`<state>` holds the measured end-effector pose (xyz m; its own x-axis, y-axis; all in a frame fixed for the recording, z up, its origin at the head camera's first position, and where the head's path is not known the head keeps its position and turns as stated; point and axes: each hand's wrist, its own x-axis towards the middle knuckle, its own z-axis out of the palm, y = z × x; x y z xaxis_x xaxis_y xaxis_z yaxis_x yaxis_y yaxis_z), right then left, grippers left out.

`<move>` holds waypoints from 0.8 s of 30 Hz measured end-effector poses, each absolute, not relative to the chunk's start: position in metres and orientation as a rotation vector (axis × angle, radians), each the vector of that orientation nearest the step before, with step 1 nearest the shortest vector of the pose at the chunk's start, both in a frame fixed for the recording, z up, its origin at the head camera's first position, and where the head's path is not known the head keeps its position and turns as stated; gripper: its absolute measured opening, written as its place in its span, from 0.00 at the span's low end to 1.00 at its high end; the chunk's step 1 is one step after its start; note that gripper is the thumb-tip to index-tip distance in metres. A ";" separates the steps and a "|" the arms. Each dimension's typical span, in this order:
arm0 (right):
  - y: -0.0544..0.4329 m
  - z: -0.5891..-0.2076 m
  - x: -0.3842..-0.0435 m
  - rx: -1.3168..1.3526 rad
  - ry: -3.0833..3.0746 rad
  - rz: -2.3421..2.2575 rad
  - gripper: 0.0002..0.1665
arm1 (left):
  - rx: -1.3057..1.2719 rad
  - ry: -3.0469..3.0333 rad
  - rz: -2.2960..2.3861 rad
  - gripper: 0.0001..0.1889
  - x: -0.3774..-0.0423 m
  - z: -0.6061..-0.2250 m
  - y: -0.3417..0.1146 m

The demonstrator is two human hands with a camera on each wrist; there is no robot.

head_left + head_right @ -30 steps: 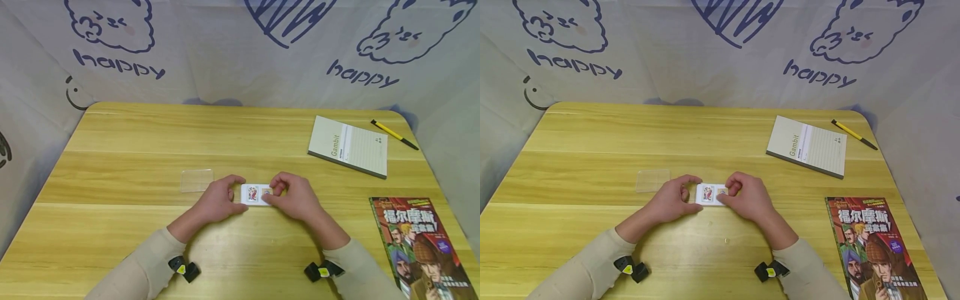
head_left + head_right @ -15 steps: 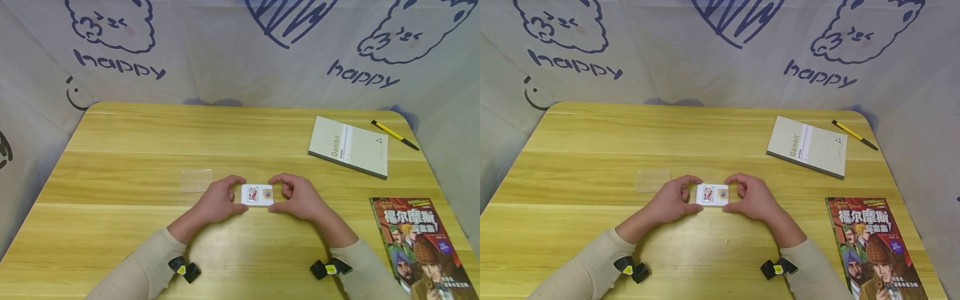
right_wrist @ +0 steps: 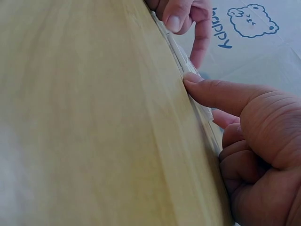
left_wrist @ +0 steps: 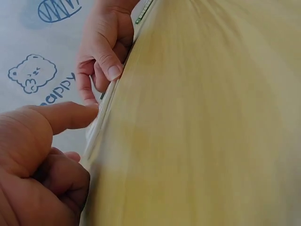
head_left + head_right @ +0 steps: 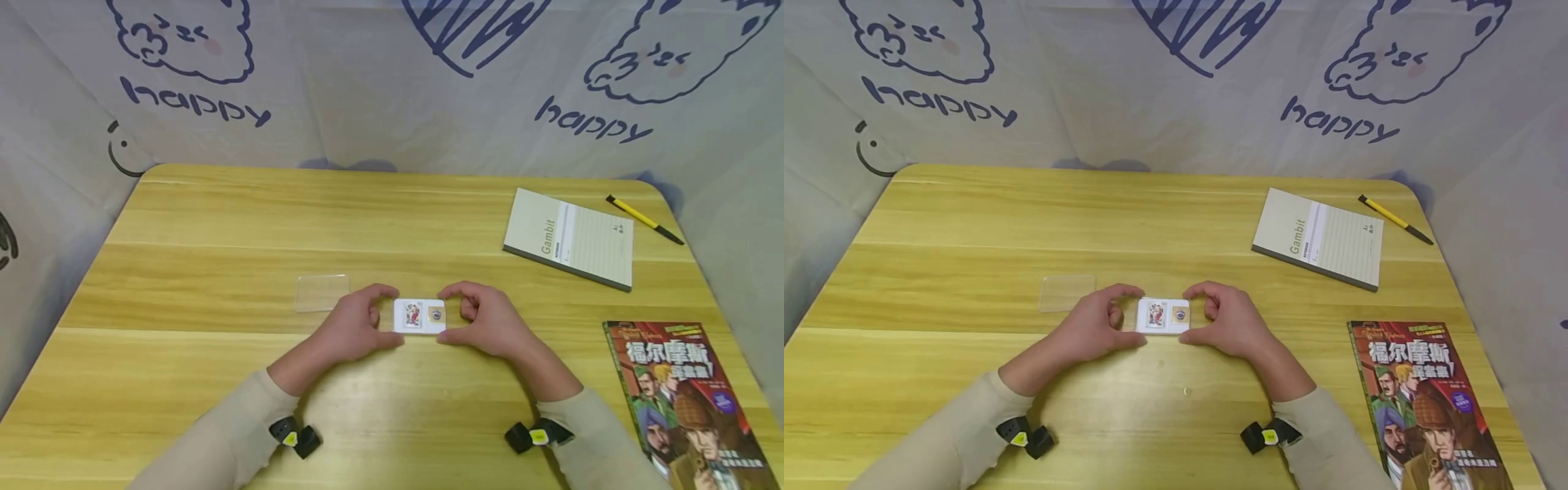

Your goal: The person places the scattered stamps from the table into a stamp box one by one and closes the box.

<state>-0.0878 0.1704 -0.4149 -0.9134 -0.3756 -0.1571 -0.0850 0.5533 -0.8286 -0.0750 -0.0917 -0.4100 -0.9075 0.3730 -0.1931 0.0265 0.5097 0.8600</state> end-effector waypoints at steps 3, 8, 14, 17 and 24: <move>0.170 -0.415 -0.088 -0.379 2.480 -1.290 0.34 | 0.347 2.430 1.372 0.38 -0.074 -0.402 -0.107; 0.170 -0.415 -0.088 -0.380 2.486 -1.285 0.34 | 0.342 2.521 1.345 0.38 -0.077 -0.390 -0.148; 0.170 -0.415 -0.087 -0.388 2.492 -1.287 0.34 | 0.269 2.605 1.256 0.40 -0.084 -0.392 -0.197; 0.171 -0.416 -0.087 -0.392 2.497 -1.284 0.34 | 0.256 2.632 1.199 0.40 -0.088 -0.395 -0.212; 0.170 -0.415 -0.088 -0.404 2.500 -1.282 0.34 | 0.268 2.631 1.116 0.38 -0.095 -0.402 -0.225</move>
<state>-0.0883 0.1697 -0.4153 -0.9148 -0.3799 -0.1371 -0.1102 0.5615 -0.8201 -0.0948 -0.2250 -0.4021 -0.9462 0.2725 -0.1744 0.0640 0.6862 0.7246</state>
